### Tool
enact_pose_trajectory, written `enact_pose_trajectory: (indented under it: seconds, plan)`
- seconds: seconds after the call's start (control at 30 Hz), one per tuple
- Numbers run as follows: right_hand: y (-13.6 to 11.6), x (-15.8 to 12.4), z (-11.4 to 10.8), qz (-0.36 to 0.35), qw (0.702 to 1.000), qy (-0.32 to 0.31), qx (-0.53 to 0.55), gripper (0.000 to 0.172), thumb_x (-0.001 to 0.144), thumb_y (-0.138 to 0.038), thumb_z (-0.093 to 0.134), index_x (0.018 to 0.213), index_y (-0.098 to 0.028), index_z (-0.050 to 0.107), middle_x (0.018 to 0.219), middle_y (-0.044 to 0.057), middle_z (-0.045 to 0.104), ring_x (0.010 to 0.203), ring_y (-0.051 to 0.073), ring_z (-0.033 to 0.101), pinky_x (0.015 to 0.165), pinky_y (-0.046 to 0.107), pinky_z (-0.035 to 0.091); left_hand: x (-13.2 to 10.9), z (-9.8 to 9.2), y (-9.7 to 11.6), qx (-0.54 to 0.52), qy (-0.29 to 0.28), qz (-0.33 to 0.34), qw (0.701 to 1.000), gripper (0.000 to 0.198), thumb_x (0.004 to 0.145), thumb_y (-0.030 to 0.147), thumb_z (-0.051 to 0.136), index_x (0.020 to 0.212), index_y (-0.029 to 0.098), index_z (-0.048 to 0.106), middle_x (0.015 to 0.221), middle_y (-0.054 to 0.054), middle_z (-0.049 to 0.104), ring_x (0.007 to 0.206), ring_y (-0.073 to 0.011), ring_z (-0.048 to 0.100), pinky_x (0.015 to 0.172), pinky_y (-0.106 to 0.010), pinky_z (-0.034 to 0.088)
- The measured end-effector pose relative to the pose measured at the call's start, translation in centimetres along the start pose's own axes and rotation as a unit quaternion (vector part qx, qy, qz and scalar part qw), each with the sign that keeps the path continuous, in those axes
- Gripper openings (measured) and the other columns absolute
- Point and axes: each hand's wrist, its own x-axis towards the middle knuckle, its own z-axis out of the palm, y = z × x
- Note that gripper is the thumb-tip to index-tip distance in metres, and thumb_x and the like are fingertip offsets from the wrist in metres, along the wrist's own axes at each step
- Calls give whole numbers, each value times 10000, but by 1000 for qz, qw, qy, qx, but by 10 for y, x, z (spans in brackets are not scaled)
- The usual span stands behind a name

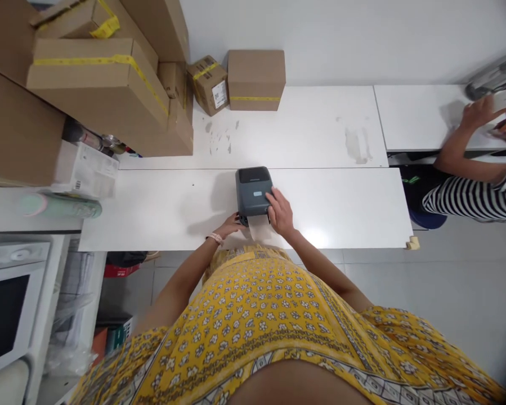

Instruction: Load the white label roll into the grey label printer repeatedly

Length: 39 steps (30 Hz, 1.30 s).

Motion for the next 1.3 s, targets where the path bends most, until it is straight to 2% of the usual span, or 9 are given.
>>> enact_pose_trajectory:
  seconds: [0.07, 0.17, 0.3, 0.47, 0.67, 1.0, 1.13, 1.23, 1.3]
  plan:
    - [4, -28, 12, 13, 997, -58, -40, 538, 1054, -337, 292, 1579, -251, 370, 1670, 58, 332, 1562, 254, 272, 1249, 495, 315, -2, -9, 2, -10, 16, -22, 1000, 671, 804, 270, 684, 1447, 194, 507, 1396, -179, 626, 1222, -299, 641, 962, -443, 544]
    - [7, -52, 28, 40, 990, -114, -67, 573, 1050, -360, 329, 1608, -233, 304, 1696, 69, 258, 1585, 252, 195, 1280, 518, 236, 0, -12, 19, 26, 158, -15, 987, 599, 955, 306, 485, 1538, 197, 400, 1589, -161, 442, 1447, -253, 459, 1113, -405, 449]
    - [11, -62, 42, 54, 989, -120, -69, 645, 1032, -439, 398, 1613, -186, 277, 1708, 119, 193, 1590, 273, 164, 1286, 542, 199, 8, 12, 60, 232, 274, 108, 927, 621, 1020, 401, 369, 1588, 155, 320, 1685, -128, 265, 1583, -228, 171, 1284, -413, 146]
    - [16, -68, 46, 34, 988, -127, -84, 654, 1026, -459, 422, 1595, -160, 304, 1692, 162, 230, 1591, 276, 150, 1284, 559, 165, 19, 47, 91, 393, 186, 262, 861, 652, 1021, 407, 361, 1613, 149, 272, 1714, -107, 165, 1600, -236, 7, 1277, -498, -53]
    - [21, -77, 54, 49, 986, -140, -80, 666, 1010, -486, 460, 1566, -136, 350, 1684, 207, 226, 1587, 300, 170, 1272, 582, 175, 24, 52, 89, 425, 155, 262, 853, 670, 1016, 389, 374, 1621, 135, 239, 1710, -131, 161, 1599, -252, 26, 1255, -541, -118]
    - [21, -77, 55, 61, 990, -124, -42, 634, 1004, -437, 460, 1570, -180, 334, 1697, 163, 219, 1587, 303, 178, 1240, 588, 261, 24, 52, 93, 392, 143, 256, 872, 666, 996, 366, 399, 1617, 166, 264, 1713, -113, 167, 1599, -261, 16, 1268, -545, -62]
    - [18, -58, 39, 106, 991, -76, 8, 469, 1031, -415, 378, 1431, -221, 529, 1628, 136, 385, 1496, 291, 388, 1169, 533, 393, 6, 43, 67, 320, 237, 194, 897, 611, 1010, 354, 374, 1590, 176, 306, 1709, -116, 189, 1599, -238, 61, 1283, -497, 79]
    - [21, -36, 35, 156, 986, -32, 43, 402, 1026, -439, 383, 1276, -242, 629, 1434, 126, 589, 1345, 275, 538, 1132, 487, 448, -18, 33, 31, 196, 334, 67, 920, 508, 1005, 287, 366, 1492, 170, 446, 1596, -161, 422, 1514, -245, 348, 1231, -455, 288]
    - [23, -24, 36, 167, 984, -18, 59, 366, 1010, -423, 414, 1229, -235, 640, 1348, 125, 624, 1305, 266, 553, 1134, 462, 452, -31, 30, 9, 108, 275, -38, 955, 395, 967, 245, 429, 1309, 166, 611, 1373, -160, 636, 1306, -249, 590, 1123, -429, 441]
